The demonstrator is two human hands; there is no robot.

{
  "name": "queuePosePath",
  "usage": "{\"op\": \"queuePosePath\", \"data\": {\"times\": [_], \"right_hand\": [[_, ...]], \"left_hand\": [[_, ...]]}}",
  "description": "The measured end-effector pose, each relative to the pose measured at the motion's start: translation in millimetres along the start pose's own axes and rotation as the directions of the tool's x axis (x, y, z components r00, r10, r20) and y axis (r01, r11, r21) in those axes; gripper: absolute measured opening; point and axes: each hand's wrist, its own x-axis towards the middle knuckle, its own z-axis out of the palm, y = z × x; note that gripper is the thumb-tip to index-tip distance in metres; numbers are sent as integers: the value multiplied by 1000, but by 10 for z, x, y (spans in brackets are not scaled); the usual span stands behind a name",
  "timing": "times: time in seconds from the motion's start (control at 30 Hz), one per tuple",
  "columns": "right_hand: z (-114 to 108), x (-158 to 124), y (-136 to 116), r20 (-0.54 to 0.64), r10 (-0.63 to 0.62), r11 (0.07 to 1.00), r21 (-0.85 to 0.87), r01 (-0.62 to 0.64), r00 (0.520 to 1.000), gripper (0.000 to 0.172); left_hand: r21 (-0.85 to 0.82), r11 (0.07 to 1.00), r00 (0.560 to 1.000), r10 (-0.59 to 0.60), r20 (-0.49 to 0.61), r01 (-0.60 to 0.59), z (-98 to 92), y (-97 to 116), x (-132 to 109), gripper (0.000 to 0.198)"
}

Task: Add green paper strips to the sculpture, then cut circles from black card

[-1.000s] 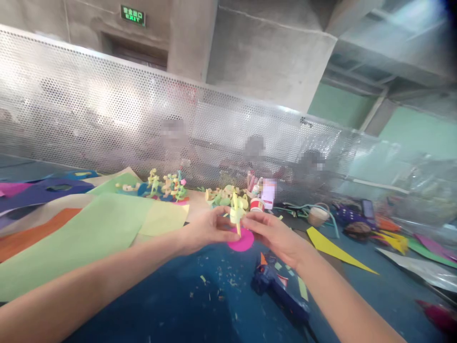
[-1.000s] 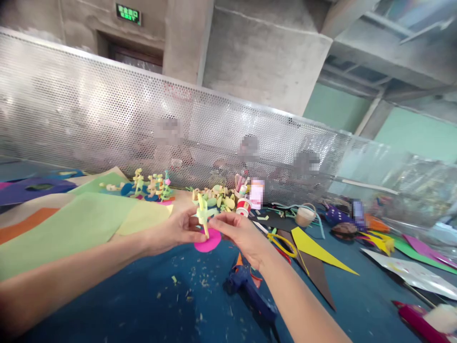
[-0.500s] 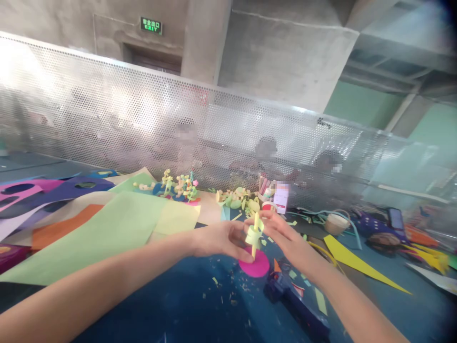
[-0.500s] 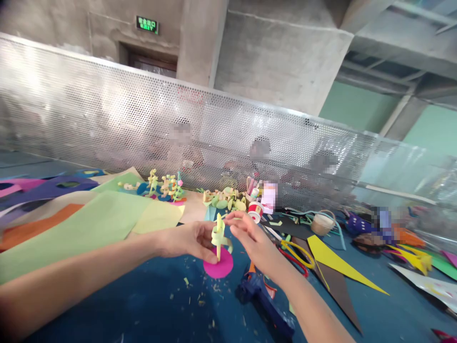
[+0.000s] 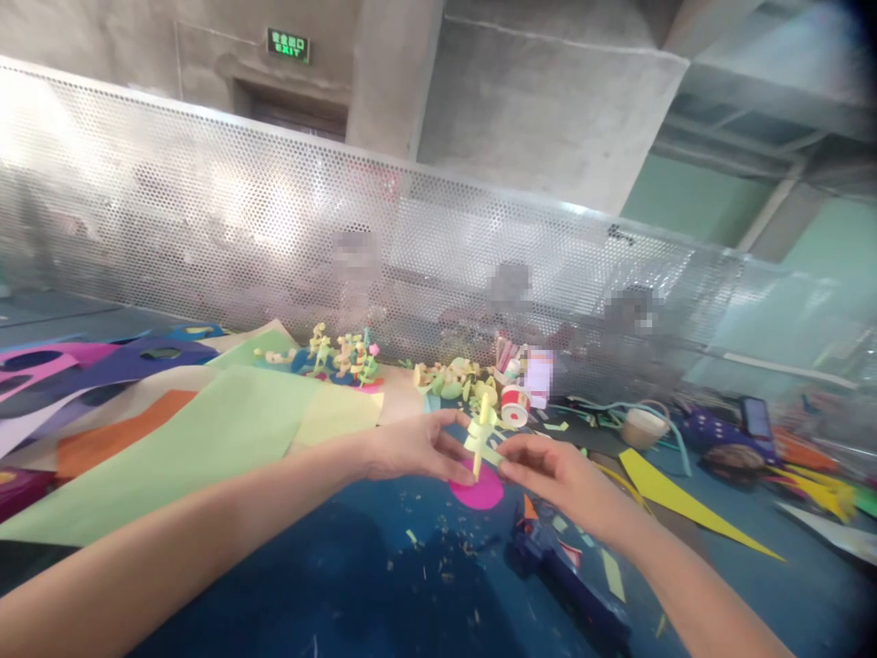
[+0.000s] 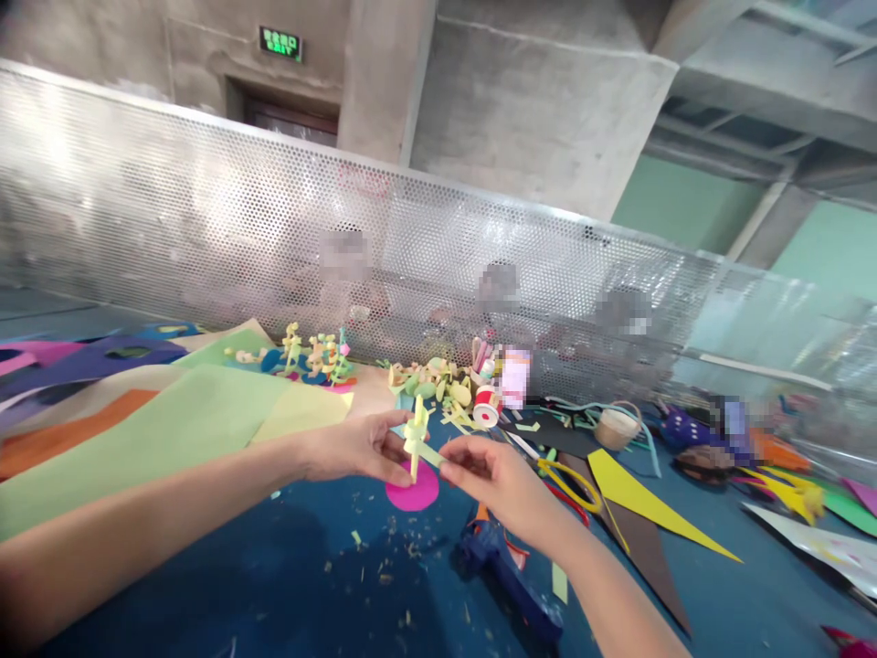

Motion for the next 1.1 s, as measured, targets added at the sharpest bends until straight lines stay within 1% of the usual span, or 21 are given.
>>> {"op": "queuePosePath", "data": {"times": [0.13,0.23,0.33,0.43,0.6,0.77,0.87,1.03,1.1], "right_hand": [[40,0,-24,-45,-50,998,-49,48,998,18],[54,12,-40,-65,-87,996,-40,84,994,16],[55,24,-24,-94,-92,995,-48,87,991,16],[49,24,-6,-114,-108,993,-63,101,988,18],[45,2,-55,-108,-119,991,-81,110,987,19],[48,-4,-104,-94,-123,987,-111,112,988,19],[58,1,-110,-90,-150,980,-146,136,985,18],[85,4,-147,-85,-232,958,-191,213,969,15],[93,6,-167,-95,-255,948,-220,230,962,14]], "left_hand": [[16,1000,1000,8,8,-8,3,1,-10,61],[26,1000,1000,0,-25,1,9,16,-18,69],[17,999,997,-28,-72,30,18,37,-26,77],[4,999,997,-37,-72,38,20,46,-29,78],[-15,1000,999,-8,-42,7,-1,14,-7,68],[-29,1000,998,1,-56,-3,-19,-6,19,54],[-32,999,998,1,-59,-3,-21,1,16,50],[-26,1000,1000,4,-16,-4,-17,25,2,40],[-24,1000,1000,-2,-19,1,-18,32,1,39]]}}
